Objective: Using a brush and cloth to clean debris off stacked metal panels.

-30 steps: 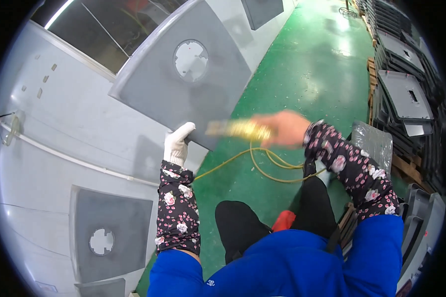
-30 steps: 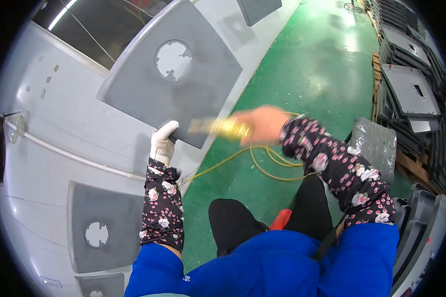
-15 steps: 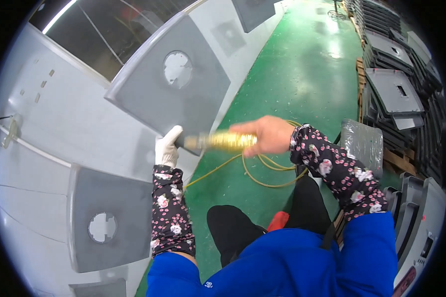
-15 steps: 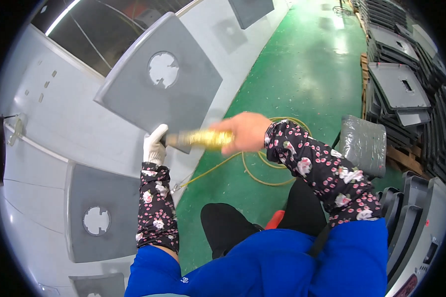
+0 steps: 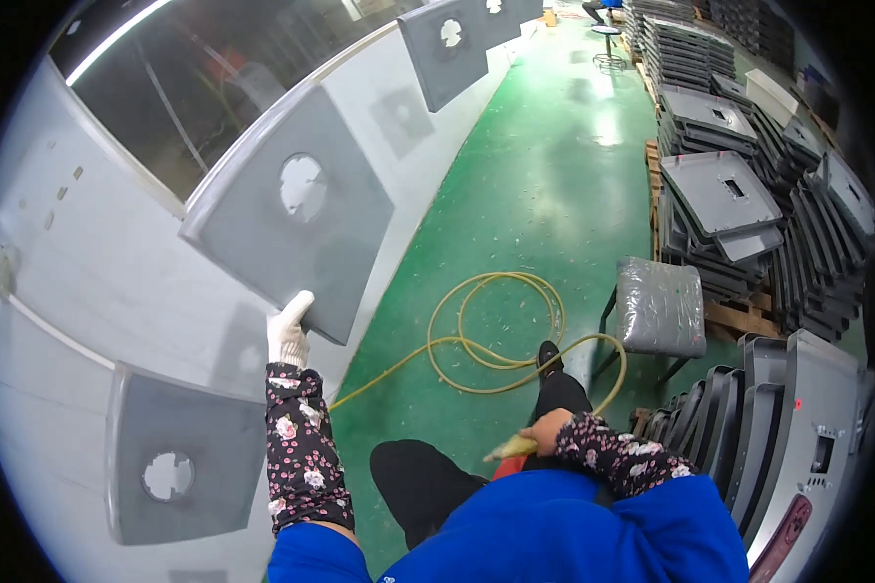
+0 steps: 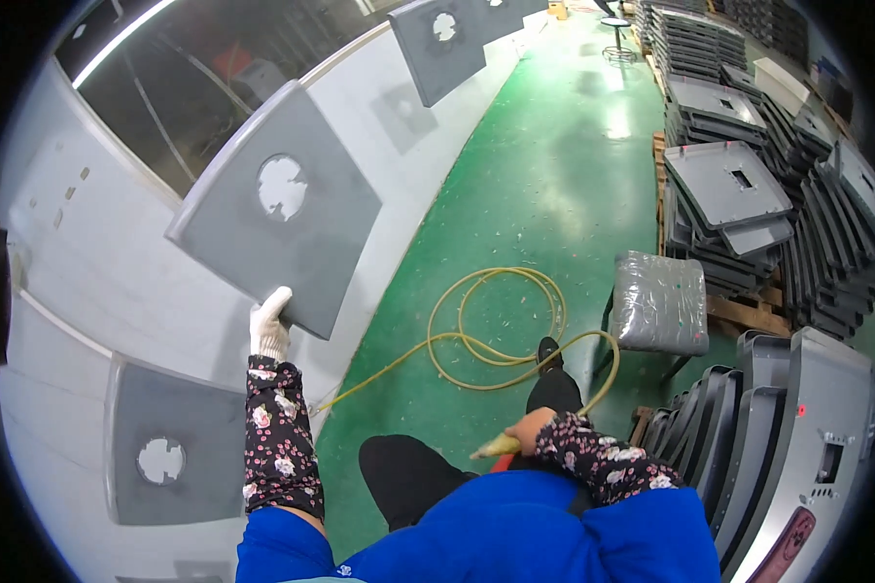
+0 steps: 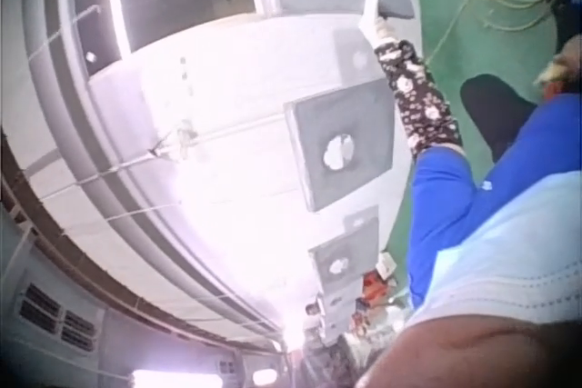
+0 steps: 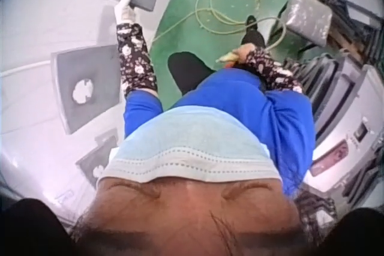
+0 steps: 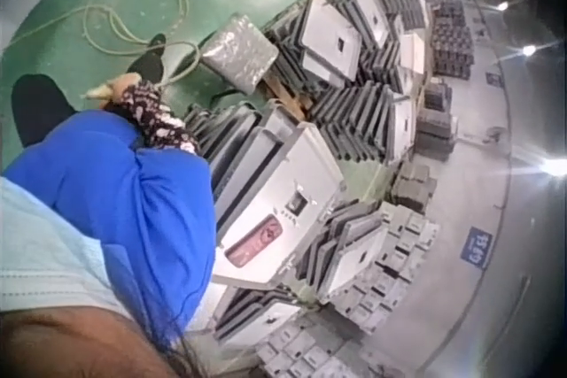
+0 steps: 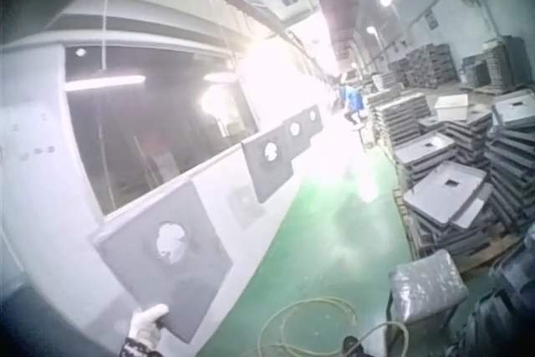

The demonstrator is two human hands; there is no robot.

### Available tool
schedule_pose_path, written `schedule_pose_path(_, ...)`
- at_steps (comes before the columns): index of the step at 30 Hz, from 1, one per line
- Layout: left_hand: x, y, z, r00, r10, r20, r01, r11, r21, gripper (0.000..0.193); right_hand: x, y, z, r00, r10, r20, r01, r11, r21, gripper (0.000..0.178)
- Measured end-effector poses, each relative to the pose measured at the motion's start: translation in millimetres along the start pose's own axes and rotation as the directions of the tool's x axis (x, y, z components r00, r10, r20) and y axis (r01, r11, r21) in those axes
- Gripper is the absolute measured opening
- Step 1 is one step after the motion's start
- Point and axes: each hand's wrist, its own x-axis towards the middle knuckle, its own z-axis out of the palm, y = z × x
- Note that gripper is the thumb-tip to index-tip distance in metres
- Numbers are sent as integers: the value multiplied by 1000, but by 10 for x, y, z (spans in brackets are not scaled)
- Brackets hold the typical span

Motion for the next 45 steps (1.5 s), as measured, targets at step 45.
schedule_pose_path(45, 1531, 1335, 863, 699, 591, 403, -599, 791, -123, 32, -166, 749, -1912, 860, -385, 334, 300, 912, 280, 68)
